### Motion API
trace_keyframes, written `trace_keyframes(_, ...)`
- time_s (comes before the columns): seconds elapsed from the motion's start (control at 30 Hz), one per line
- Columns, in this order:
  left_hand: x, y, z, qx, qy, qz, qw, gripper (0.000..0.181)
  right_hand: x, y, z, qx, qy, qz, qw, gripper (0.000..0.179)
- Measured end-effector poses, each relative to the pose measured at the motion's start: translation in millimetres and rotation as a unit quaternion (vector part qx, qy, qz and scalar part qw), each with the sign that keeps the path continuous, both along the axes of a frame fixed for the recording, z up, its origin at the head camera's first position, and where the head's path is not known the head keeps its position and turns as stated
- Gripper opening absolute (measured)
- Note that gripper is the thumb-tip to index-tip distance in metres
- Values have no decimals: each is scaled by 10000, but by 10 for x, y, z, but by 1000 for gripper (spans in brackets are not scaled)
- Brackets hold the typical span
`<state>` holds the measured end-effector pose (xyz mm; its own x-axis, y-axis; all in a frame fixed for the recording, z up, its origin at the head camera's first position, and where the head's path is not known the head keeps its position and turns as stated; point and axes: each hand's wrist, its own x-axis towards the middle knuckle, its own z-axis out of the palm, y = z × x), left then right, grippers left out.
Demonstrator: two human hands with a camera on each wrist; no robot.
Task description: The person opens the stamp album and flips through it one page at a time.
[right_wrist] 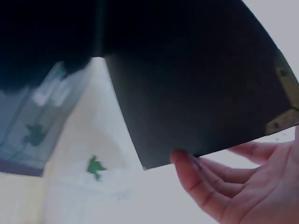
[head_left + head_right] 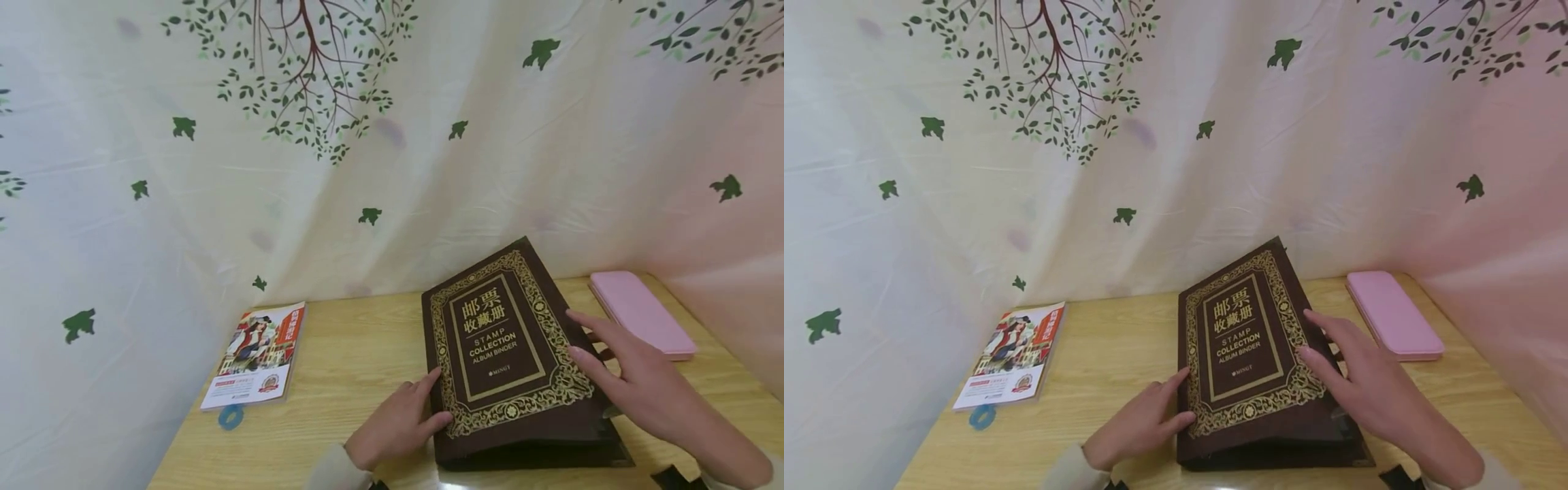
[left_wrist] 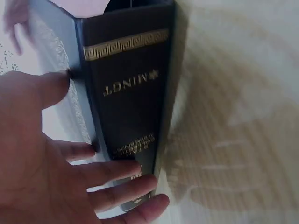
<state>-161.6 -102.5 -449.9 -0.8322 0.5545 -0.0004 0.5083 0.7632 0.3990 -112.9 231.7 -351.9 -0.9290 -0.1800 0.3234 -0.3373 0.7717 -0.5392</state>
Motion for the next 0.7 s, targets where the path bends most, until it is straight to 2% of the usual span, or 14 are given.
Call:
trace_keyframes(0.13, 22, -25, 27, -25, -102, 16, 9999, 74, 24, -74, 132, -390, 309, 391, 9980, 53)
trace_keyframes(0.3, 13, -116, 78, 62, 0, 166, 9998, 65, -18, -165, 198, -745, 535, 1210, 9884, 52)
trace_keyframes(0.47, -23, -219, 202, 453, 515, 192, 9975, 58, -78, -252, 204, -857, 755, 1657, 9795, 52)
trace_keyframes(0.7, 17, -330, 508, 1159, 1127, 206, 9866, 54, -149, -412, 182, -1099, 842, 1964, 9707, 51)
